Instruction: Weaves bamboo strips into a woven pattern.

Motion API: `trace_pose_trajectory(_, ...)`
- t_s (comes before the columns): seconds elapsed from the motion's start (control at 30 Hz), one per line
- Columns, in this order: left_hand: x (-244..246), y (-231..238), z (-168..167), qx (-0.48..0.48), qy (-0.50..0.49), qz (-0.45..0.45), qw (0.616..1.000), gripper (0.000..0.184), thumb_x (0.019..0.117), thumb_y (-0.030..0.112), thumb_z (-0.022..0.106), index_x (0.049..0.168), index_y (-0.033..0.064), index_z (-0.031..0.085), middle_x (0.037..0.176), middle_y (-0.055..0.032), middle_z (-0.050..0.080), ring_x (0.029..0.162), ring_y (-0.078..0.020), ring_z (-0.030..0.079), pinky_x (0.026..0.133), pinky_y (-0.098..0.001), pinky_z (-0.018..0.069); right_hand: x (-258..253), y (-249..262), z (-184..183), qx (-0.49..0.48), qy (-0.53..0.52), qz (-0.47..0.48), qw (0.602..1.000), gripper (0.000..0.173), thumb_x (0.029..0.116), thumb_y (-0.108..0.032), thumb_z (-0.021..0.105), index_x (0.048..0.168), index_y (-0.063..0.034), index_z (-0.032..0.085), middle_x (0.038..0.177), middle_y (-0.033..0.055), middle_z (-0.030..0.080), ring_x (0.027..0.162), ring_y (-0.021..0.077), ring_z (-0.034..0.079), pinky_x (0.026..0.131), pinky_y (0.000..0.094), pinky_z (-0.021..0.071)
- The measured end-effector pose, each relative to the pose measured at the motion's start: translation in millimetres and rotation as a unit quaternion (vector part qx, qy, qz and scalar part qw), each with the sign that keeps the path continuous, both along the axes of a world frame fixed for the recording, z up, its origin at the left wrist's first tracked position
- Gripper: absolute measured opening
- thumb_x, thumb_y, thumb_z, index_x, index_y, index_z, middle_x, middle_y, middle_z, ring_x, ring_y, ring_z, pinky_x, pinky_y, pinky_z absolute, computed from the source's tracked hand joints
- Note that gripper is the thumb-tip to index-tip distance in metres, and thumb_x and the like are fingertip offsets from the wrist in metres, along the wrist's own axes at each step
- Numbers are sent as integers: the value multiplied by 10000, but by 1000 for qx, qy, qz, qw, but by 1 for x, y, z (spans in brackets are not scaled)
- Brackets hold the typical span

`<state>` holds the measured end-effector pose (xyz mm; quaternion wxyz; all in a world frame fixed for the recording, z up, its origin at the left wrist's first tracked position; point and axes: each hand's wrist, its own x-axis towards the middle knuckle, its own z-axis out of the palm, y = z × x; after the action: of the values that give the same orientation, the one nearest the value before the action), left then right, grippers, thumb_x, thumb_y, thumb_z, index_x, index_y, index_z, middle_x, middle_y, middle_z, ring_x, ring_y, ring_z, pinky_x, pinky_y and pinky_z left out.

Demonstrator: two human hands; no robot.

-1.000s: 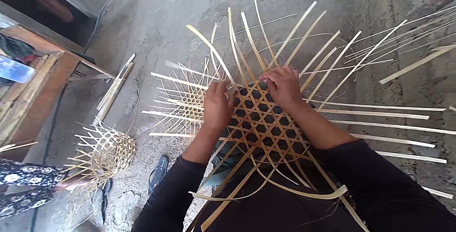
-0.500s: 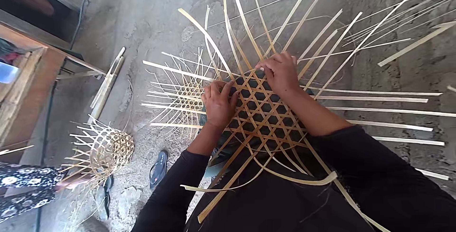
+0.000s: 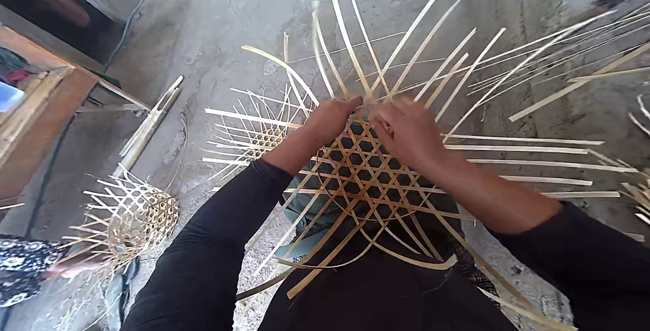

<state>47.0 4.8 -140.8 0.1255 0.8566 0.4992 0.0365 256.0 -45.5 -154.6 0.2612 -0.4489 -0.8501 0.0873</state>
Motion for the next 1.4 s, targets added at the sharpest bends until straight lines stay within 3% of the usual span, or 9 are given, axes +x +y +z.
trace_pose_trajectory(0.07, -1, -2, -1, 12, 6, 6, 1000, 392, 1067, 55, 421, 1416, 148, 573, 1132, -229, 695, 1018, -435, 698, 857, -611, 553, 2, -26, -2, -187, -2, -1, 982, 221, 1022, -235, 620, 1184, -108, 702, 999, 105, 737, 887, 287, 725, 797, 552, 594)
trace_pose_trajectory(0.23, 1, 2, 15, 28, 62, 12, 998, 329, 1085, 85, 408, 1383, 100, 548, 1082, -237, 681, 982, -450, 698, 808, -611, 561, -11, -32, 2, -433, 35, -4, 901, 688, 986, -395, 697, 1572, -257, 363, 1252, 203, 653, 998, 324, 699, 865, 520, 573)
trace_pose_trajectory(0.4, 0, 12, 66, 63, 120, 54, 989, 413, 1111, 152, 378, 1523, 120, 378, 1120, -242, 683, 990, -461, 702, 814, -625, 561, -31, -20, 27, -441, 88, 0, 893, 786, 987, -425, 684, 1618, -254, 248, 1337, 221, 621, 1032, 330, 698, 878, 515, 568)
trace_pose_trajectory(0.7, 7, 30, 209, 191, 201, 87, 957, 582, 1055, 45, 433, 1603, 220, 341, 1236, -280, 651, 1114, -529, 636, 859, -700, 506, -115, 36, 79, -312, 580, -6, 753, 889, 985, -235, 675, 1637, -157, 75, 1383, 224, 579, 1179, 317, 646, 941, 495, 566)
trace_pose_trajectory(0.9, 13, 21, 316, 330, 172, 187, 909, 555, 1039, 26, 433, 1570, 157, 338, 1212, -320, 632, 1110, -550, 629, 852, -700, 496, -128, 97, 169, -95, 527, 1, 845, 730, 980, -178, 652, 1602, -93, 281, 1418, 209, 570, 1077, 282, 681, 853, 435, 586)
trace_pose_trajectory(1.1, 12, 3, 363, 389, 104, 248, 881, 577, 952, -7, 531, 1512, 81, 424, 1250, -304, 639, 1174, -523, 616, 916, -696, 481, -67, -43, 272, -108, 336, -64, 933, 565, 1043, 14, 479, 1584, -2, 316, 1513, 256, 461, 1309, 284, 561, 1054, 347, 467)
trace_pose_trajectory(1.17, 14, 1, 367, 395, 78, 272, 874, 532, 964, 6, 509, 1489, 56, 435, 1261, -289, 641, 1188, -504, 618, 927, -678, 486, -70, -12, 280, -76, 270, -92, 955, 556, 1069, -73, 478, 1599, -55, 309, 1527, 215, 452, 1340, 241, 538, 1074, 341, 463)
trace_pose_trajectory(1.2, 13, 2, 367, 401, 65, 279, 870, 525, 965, 13, 503, 1484, 48, 437, 1255, -276, 649, 1184, -490, 625, 929, -667, 492, -93, 49, 245, 140, 357, -114, 916, 504, 986, -124, 571, 1479, -31, 531, 1287, 260, 605, 1085, 290, 665, 863, 365, 573)
trace_pose_trajectory(1.4, 11, 10, 361, 419, -22, 308, 854, 547, 963, 23, 498, 1500, 94, 419, 1218, -222, 683, 1153, -411, 669, 919, -604, 531, -88, 108, 269, 44, 333, -121, 934, 647, 979, -226, 619, 1590, -267, 410, 1370, 136, 593, 1155, 292, 639, 931, 498, 547)
